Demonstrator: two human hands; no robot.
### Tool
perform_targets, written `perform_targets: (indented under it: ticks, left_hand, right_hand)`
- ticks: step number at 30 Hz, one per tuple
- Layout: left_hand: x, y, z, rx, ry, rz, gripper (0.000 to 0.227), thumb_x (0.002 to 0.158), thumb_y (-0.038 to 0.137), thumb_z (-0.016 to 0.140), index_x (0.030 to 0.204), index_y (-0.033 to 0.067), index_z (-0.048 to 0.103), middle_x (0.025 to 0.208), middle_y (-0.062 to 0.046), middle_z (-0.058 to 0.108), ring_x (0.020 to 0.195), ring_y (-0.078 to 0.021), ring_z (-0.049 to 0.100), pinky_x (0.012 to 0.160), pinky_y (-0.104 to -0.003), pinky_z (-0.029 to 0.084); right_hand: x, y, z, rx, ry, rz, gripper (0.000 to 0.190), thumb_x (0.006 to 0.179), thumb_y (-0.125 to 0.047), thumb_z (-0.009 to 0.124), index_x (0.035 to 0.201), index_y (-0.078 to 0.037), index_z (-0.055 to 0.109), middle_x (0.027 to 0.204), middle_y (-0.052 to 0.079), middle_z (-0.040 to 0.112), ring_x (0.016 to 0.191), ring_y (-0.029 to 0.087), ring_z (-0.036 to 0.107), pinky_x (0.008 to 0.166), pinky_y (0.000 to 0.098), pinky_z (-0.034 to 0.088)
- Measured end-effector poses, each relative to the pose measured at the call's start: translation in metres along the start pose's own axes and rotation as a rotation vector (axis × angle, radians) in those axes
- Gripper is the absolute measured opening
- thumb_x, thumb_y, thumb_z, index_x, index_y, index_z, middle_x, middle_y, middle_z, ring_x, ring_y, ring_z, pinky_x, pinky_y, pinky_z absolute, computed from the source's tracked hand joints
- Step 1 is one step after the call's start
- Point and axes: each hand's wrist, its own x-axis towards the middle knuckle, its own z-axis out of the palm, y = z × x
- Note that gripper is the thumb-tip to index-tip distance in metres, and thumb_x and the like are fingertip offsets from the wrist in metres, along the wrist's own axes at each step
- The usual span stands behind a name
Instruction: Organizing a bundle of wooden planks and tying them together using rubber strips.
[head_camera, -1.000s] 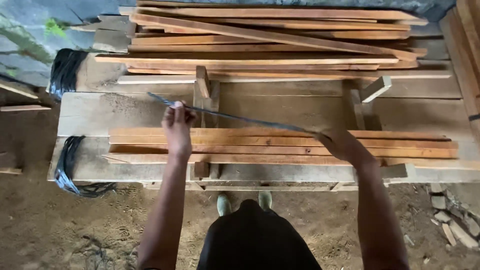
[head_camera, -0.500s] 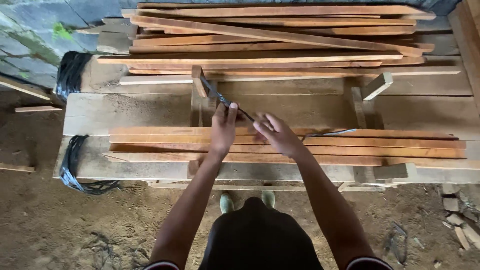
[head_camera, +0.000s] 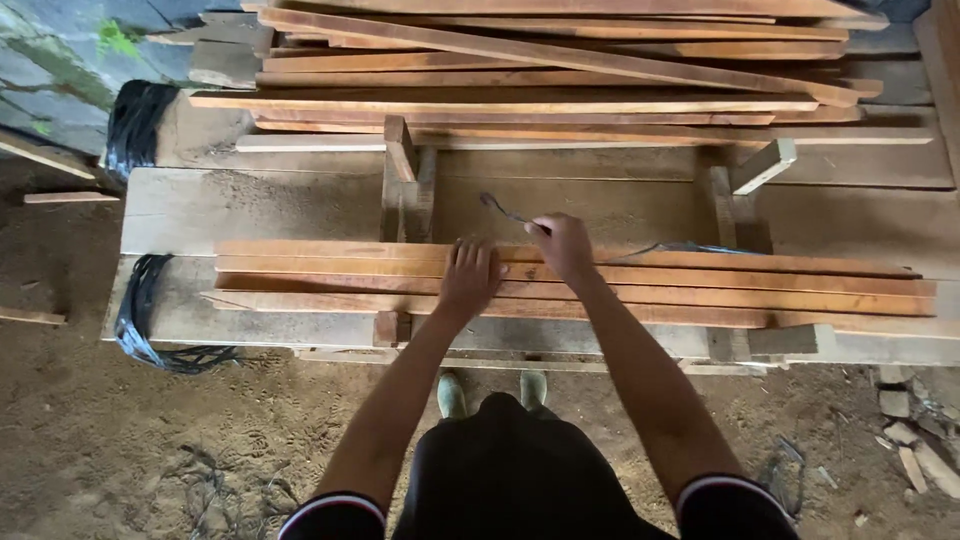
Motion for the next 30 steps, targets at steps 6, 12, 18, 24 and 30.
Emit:
perform_targets:
  ticks: [6,12,18,24,30]
  left_hand:
    - [-0.002,-0.008,0.003,0.0,0.145,0.094,0.047,0.107,0.046,0.047,0.126,0.0046,0.06,0.117,-0.017,0.065,0.119,-0.0325,0.063,0.115,-0.049,0.039]
    - [0.0,0.006,-0.013,0.038,0.317,0.166,0.039,0.104,0.039,0.054,0.118,0.0041,0.065,0.106,-0.014,0.066,0.106,-0.0308,0.067,0.104,-0.047,0.049]
    - [-0.015,0.024,-0.039,0.071,0.382,0.436,0.018,0.101,0.027,0.054,0.096,0.0147,0.066,0.089,-0.005,0.059,0.082,-0.0269,0.064,0.067,-0.04,0.056]
    - [-0.083,0.007,0.01,-0.068,0.212,0.697,0.015,0.098,0.033,0.061,0.101,0.0207,0.07,0.101,-0.003,0.066,0.096,-0.0235,0.063,0.092,-0.041,0.052]
    - [-0.121,-0.017,0.057,-0.232,0.028,0.764,0.023,0.096,0.029,0.057,0.101,0.011,0.07,0.105,-0.007,0.065,0.105,-0.028,0.065,0.09,-0.044,0.055]
  right_hand:
    - [-0.01,0.001,0.023,-0.198,0.173,0.001,0.015,0.091,-0.025,0.076,0.093,-0.01,0.078,0.081,0.012,0.075,0.075,0.033,0.074,0.069,0.0425,0.061]
    - [-0.003,0.01,0.026,-0.233,0.125,0.058,0.012,0.094,-0.024,0.072,0.099,-0.015,0.077,0.088,0.007,0.075,0.083,0.03,0.075,0.077,0.0453,0.061]
    - [0.038,0.037,0.024,-0.197,-0.3,0.205,0.017,0.087,-0.015,0.06,0.083,-0.007,0.074,0.084,0.017,0.074,0.089,0.043,0.073,0.083,0.0546,0.054]
    - [0.076,0.05,0.053,-0.361,-0.608,0.232,0.021,0.078,-0.015,0.061,0.085,-0.005,0.078,0.08,0.017,0.075,0.084,0.039,0.075,0.079,0.0476,0.056]
    - [0.082,-0.044,0.022,-0.439,-0.932,0.373,0.028,0.092,-0.009,0.047,0.1,-0.001,0.072,0.086,0.016,0.068,0.074,0.032,0.064,0.078,0.0424,0.05]
